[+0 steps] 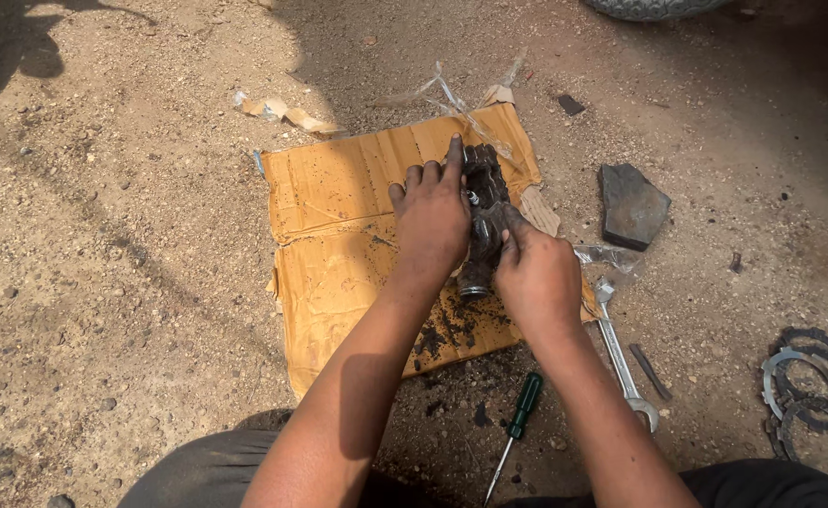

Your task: The person disassembles a cylinder head by using a screwdriver and a wrench to remove internal components while sitting on the ground.

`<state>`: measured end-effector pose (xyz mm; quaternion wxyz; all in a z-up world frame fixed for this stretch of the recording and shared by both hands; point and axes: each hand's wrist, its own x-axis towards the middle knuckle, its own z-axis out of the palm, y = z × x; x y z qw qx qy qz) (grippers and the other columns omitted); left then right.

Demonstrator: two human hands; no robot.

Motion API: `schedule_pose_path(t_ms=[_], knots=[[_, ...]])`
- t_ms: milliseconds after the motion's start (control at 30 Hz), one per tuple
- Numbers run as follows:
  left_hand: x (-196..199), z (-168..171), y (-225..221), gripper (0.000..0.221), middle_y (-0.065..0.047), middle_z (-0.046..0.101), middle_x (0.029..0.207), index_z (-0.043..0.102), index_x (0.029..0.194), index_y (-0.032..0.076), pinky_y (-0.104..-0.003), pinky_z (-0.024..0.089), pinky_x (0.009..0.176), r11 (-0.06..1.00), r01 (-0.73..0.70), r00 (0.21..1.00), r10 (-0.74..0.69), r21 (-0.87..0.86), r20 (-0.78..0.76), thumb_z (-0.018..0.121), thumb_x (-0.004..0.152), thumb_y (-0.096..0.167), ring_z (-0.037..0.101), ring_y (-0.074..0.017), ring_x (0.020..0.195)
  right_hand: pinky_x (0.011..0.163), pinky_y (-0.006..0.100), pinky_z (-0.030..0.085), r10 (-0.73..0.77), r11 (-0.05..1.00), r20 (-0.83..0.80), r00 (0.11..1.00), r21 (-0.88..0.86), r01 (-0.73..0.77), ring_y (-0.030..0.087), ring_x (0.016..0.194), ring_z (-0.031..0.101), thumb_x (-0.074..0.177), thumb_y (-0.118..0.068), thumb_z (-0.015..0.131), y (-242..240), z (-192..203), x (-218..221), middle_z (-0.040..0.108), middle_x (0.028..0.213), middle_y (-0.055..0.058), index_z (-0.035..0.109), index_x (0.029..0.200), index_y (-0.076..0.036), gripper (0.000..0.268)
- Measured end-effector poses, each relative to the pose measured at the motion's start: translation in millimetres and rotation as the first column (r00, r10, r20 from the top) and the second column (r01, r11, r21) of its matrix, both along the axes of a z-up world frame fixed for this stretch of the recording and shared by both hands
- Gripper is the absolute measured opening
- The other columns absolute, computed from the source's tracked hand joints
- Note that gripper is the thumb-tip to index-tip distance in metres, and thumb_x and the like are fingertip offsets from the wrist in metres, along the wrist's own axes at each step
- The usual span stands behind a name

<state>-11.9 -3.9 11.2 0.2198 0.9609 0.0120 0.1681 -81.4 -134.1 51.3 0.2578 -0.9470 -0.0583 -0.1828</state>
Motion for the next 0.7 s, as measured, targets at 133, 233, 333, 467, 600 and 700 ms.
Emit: schedule_pose_path(t_ms=[133, 233, 333, 467, 600, 700], knots=[[-2, -2, -7, 0.066, -0.012, 0.061, 0.125, 0.026, 0.16, 0.019, -0.058, 0.033, 0.106, 0.998, -0.035, 0.999, 0.034, 0.045, 0.034, 0.05, 0.1, 0.023, 0.051, -0.0296, 0.127, 0.071, 0.049, 0.057, -0.054, 0.999, -0.12, 0.991, -0.012, 0.053, 0.039, 0.072, 0.073, 0.093, -0.013, 0.061, 2, 4, 9, 0.073, 0.089, 0.023, 0.071, 0.129, -0.014, 0.037], [-10, 3, 1, 0.064, -0.011, 0.061, 0.128, 0.025, 0.162, 0.021, -0.054, 0.034, 0.107, 0.999, 0.002, 1.0, -0.004, -0.052, -0.031, 0.048, 0.102, 0.025, 0.051, -0.0288, 0.128, 0.072, 0.05, 0.056, -0.064, 0.997, -0.123, 0.99, -0.056, 0.057, 0.04, 0.074, 0.071, 0.094, -0.016, 0.062, 8, 7, 3, 0.072, 0.085, 0.024, 0.072, 0.127, -0.015, 0.035], [-13, 5, 0, 0.067, -0.011, 0.06, 0.129, 0.024, 0.162, 0.021, -0.053, 0.035, 0.105, 0.997, 0.005, 0.999, -0.008, -0.075, -0.046, 0.048, 0.099, 0.025, 0.05, -0.0296, 0.129, 0.074, 0.05, 0.056, -0.056, 0.998, -0.09, 0.994, -0.044, 0.052, 0.041, 0.077, 0.071, 0.094, -0.015, 0.062, 7, 5, -9, 0.072, 0.086, 0.024, 0.073, 0.126, -0.013, 0.034], [-11, -3, -6, 0.07, -0.012, 0.06, 0.126, 0.026, 0.161, 0.02, -0.056, 0.032, 0.105, 1.0, -0.027, 0.999, 0.027, -0.008, 0.038, 0.049, 0.095, 0.02, 0.049, -0.0309, 0.127, 0.075, 0.046, 0.058, -0.003, 0.998, -0.129, 0.992, 0.058, 0.011, 0.035, 0.078, 0.075, 0.092, -0.014, 0.061, 1, 3, 9, 0.075, 0.097, 0.021, 0.072, 0.125, -0.01, 0.035], [-12, -3, -9, 0.072, -0.011, 0.06, 0.129, 0.026, 0.162, 0.018, -0.053, 0.034, 0.106, 1.0, 0.002, 0.999, -0.002, 0.004, 0.04, 0.051, 0.094, 0.019, 0.05, -0.0313, 0.127, 0.08, 0.044, 0.057, 0.049, 0.996, -0.179, 0.983, -0.069, -0.062, 0.033, 0.082, 0.074, 0.093, -0.012, 0.062, -7, 12, 31, 0.076, 0.101, 0.021, 0.075, 0.123, -0.009, 0.033], [-12, 1, -6, 0.072, -0.01, 0.06, 0.129, 0.025, 0.163, 0.02, -0.053, 0.034, 0.106, 0.999, 0.017, 1.0, -0.017, -0.039, -0.009, 0.05, 0.095, 0.018, 0.05, -0.0297, 0.128, 0.072, 0.042, 0.056, -0.016, 0.997, -0.381, 0.924, 0.068, 0.045, 0.03, 0.073, 0.071, 0.098, -0.013, 0.061, -13, 22, 20, 0.077, 0.096, 0.02, 0.072, 0.128, -0.013, 0.032]])
